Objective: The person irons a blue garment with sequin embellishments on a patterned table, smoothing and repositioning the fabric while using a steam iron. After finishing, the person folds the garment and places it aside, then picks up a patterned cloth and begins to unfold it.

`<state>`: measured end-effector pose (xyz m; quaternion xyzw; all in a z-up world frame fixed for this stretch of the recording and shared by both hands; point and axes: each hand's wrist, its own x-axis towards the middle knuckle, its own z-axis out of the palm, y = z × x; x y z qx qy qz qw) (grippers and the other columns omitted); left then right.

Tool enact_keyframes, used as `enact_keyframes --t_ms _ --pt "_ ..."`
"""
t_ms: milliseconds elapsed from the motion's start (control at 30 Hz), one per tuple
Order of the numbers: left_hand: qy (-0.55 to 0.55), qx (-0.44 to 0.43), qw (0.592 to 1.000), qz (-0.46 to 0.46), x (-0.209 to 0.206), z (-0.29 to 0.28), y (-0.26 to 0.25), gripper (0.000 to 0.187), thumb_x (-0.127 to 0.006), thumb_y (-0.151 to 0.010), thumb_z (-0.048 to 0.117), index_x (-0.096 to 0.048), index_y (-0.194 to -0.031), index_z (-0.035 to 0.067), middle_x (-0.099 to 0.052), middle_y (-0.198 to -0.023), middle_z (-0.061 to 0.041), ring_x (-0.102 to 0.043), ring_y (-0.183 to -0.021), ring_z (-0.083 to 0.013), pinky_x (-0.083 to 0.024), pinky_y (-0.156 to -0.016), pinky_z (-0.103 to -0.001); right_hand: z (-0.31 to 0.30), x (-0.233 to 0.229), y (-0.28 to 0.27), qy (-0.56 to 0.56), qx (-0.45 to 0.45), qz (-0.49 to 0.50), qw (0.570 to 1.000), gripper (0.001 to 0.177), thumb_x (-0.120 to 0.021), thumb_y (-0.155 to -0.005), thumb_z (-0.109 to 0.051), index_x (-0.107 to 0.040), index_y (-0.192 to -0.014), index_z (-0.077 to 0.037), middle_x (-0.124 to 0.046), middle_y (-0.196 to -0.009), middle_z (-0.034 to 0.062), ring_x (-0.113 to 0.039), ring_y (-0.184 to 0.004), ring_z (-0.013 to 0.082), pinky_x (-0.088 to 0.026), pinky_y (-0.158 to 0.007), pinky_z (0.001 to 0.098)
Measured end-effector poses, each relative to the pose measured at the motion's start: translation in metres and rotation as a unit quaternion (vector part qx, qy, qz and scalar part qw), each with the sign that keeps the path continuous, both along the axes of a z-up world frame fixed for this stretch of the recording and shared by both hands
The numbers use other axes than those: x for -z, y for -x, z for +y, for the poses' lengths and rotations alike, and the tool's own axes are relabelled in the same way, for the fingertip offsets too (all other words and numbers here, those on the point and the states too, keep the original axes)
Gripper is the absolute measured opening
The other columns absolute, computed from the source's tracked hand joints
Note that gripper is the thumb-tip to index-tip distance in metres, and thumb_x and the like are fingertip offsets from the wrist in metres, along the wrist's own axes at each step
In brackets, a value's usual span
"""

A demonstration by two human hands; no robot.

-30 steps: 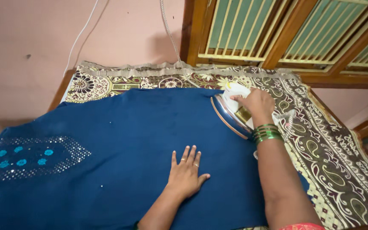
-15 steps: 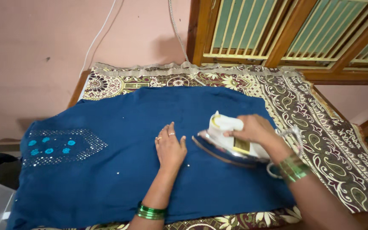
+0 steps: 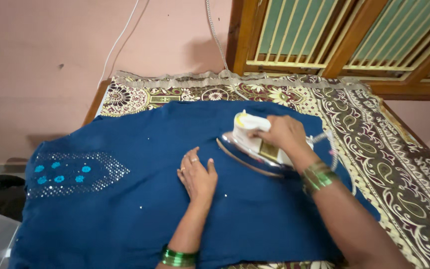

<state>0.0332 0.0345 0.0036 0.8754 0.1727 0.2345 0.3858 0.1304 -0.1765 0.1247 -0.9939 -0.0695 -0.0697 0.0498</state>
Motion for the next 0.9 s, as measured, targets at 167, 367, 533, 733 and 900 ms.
enact_keyframes --t_ms 167,367,533,733,900 --pt "-0.017 0.036 0.993 0.107 -0.005 -0.003 0.001 0.07 -0.075 -0.084 0.027 -0.045 -0.144 0.008 -0.041 -0.151 -0.017 -0.03 -0.146 -0.0349 -0.016 -0.119 -0.061 0.033 -0.001 -0.07 -0.035 0.068 0.001 0.997 0.075 -0.073 -0.068 -0.081 -0.077 -0.104 -0.016 -0.076 -0.091 0.0148 -0.075 -0.084 0.0321 -0.059 -0.073 0.0439" --pt "-0.042 0.05 0.986 0.152 -0.003 -0.002 -0.002 0.081 -0.077 -0.08 0.026 -0.037 -0.147 0.005 -0.03 -0.156 -0.021 -0.022 -0.15 -0.0362 -0.013 -0.121 -0.059 0.048 0.012 -0.111 -0.058 0.073 -0.057 0.994 0.073 -0.078 -0.069 -0.076 -0.08 -0.098 -0.01 -0.076 -0.093 0.0166 -0.074 -0.086 0.0335 -0.058 -0.075 0.0447" --pt "-0.023 -0.035 0.999 -0.029 0.01 -0.001 -0.011 0.072 -0.071 -0.088 0.029 -0.04 -0.147 0.002 -0.039 -0.153 -0.024 -0.037 -0.142 -0.0404 -0.027 -0.116 -0.057 0.041 0.01 -0.101 -0.074 0.032 -0.03 0.996 0.074 -0.08 -0.067 -0.075 -0.078 -0.097 -0.008 -0.075 -0.096 0.0191 -0.073 -0.09 0.0357 -0.057 -0.079 0.0467" --pt "0.054 -0.112 0.981 -0.151 0.02 0.021 -0.02 0.058 -0.058 -0.1 0.035 -0.045 -0.146 0.001 -0.046 -0.15 -0.025 -0.046 -0.136 -0.0428 -0.036 -0.111 -0.052 0.046 -0.001 -0.027 -0.057 -0.045 0.049 0.996 0.072 -0.074 -0.068 -0.078 -0.077 -0.096 -0.012 -0.076 -0.098 0.0162 -0.072 -0.095 0.0357 -0.056 -0.081 0.0489" --pt "0.087 -0.142 0.961 -0.222 0.016 0.038 -0.021 0.052 -0.049 -0.107 0.037 -0.047 -0.143 0.0 -0.053 -0.143 -0.024 -0.051 -0.131 -0.0425 -0.039 -0.108 -0.052 0.045 -0.005 0.039 -0.028 -0.135 0.096 0.986 0.063 -0.075 -0.066 -0.074 -0.077 -0.094 -0.018 -0.076 -0.091 0.0136 -0.073 -0.089 0.0369 -0.057 -0.079 0.0485"
